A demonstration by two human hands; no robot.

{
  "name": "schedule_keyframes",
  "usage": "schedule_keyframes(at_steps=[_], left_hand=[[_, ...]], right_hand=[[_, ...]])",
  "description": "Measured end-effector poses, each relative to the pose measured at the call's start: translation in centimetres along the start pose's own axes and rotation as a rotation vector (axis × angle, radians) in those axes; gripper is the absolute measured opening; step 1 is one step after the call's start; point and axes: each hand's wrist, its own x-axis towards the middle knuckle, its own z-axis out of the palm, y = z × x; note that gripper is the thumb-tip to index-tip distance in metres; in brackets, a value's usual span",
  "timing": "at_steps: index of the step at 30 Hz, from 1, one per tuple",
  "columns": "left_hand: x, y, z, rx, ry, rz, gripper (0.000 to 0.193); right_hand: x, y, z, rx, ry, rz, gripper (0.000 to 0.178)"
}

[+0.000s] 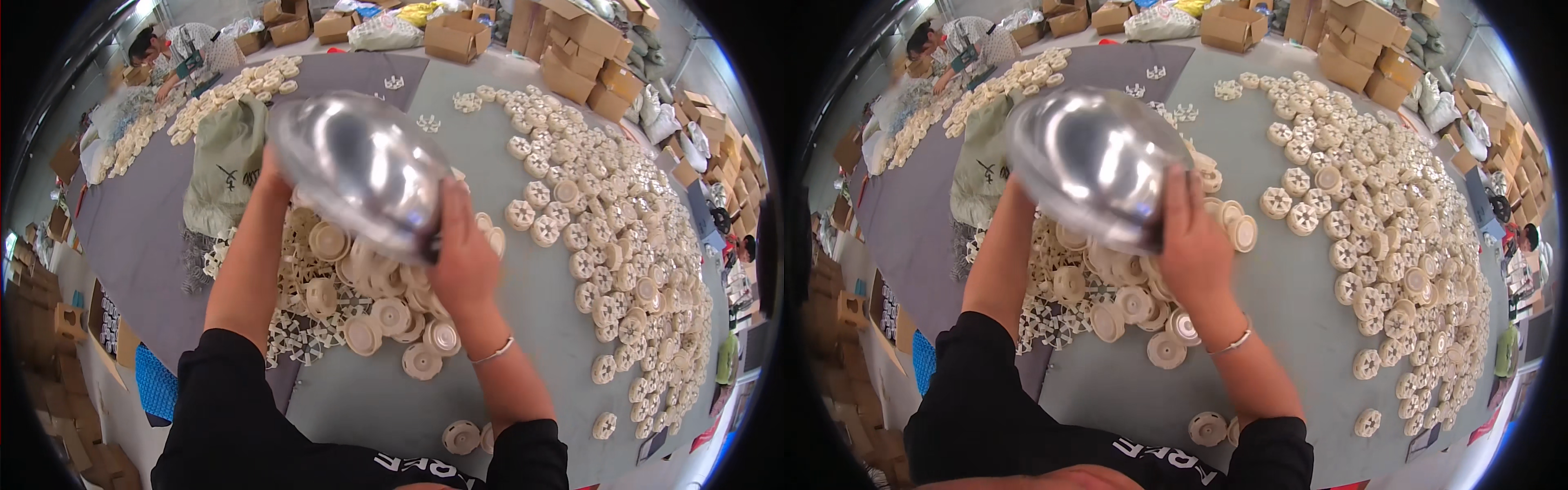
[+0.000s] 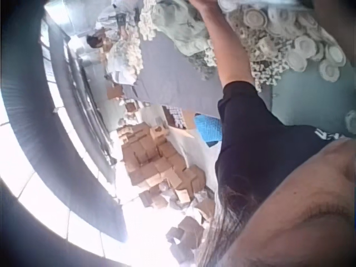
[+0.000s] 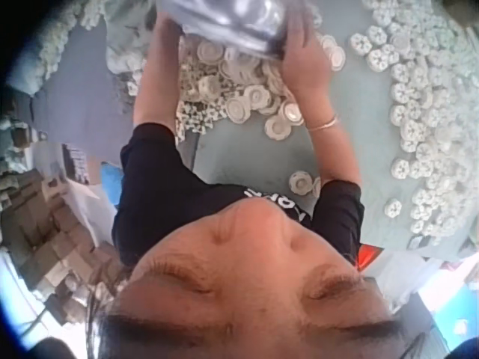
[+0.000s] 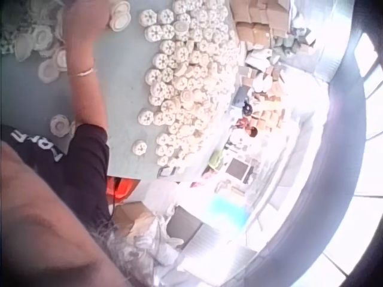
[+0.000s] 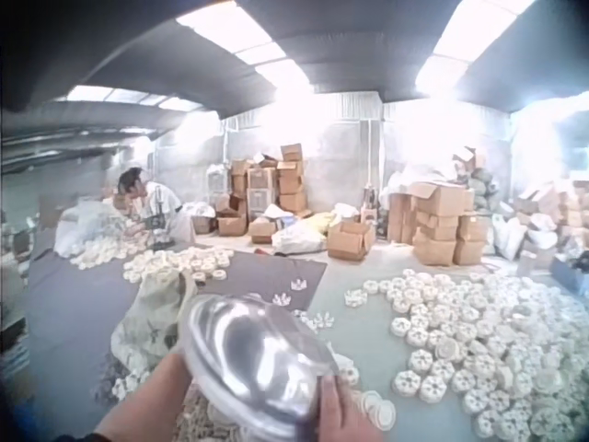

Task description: The person assembles small white plastic components by hand on a table. They pick up a base piece and a cross-shaped insert, fit them together, and place the finished unit into a cardboard box. The person repeats this process for multiple units, occasionally using a metal tray to transfer the assembled parts into the box.

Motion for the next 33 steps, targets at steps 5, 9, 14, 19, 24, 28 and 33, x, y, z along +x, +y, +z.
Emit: schedule_keyframes(at_steps=[5,9,14,19,24,28,33], left_hand=[[0.9,2.5,-3.1,0.047,0.073,-0.294,0.076],[-0.4,2.3,-2.1,0.055,0.069,-0.28,0.074],[1.2,4.3,-4.8,0.294,-0.194,0.242,0.067],[-7.9,9.1,4.7,0.913,-0.006,0.172,0.049],[-23.5,10.0,4.1,1.215,-0.206,0.343,0.037],[-34.2,4.9,5.0,1.252,-0.178,0.454,0.035],[-41.9,0.5,9.0,1.206,-0.396,0.614,0.041]], right_hand=[[-3.1,0.0,3.3,-0.191,0.142,-0.347,0.063],[-1.5,0.7,2.6,-0.109,0.151,-0.28,0.055],[2.3,2.1,-2.7,0.064,0.309,-0.142,0.064],[-1.8,9.5,-15.8,0.34,0.52,0.626,0.045],[-16.3,19.4,-31.9,0.842,1.268,0.918,0.028],[-33.6,29.1,-43.7,0.696,1.532,0.994,0.023],[-39.4,34.6,-50.6,0.908,1.19,0.945,0.035]])
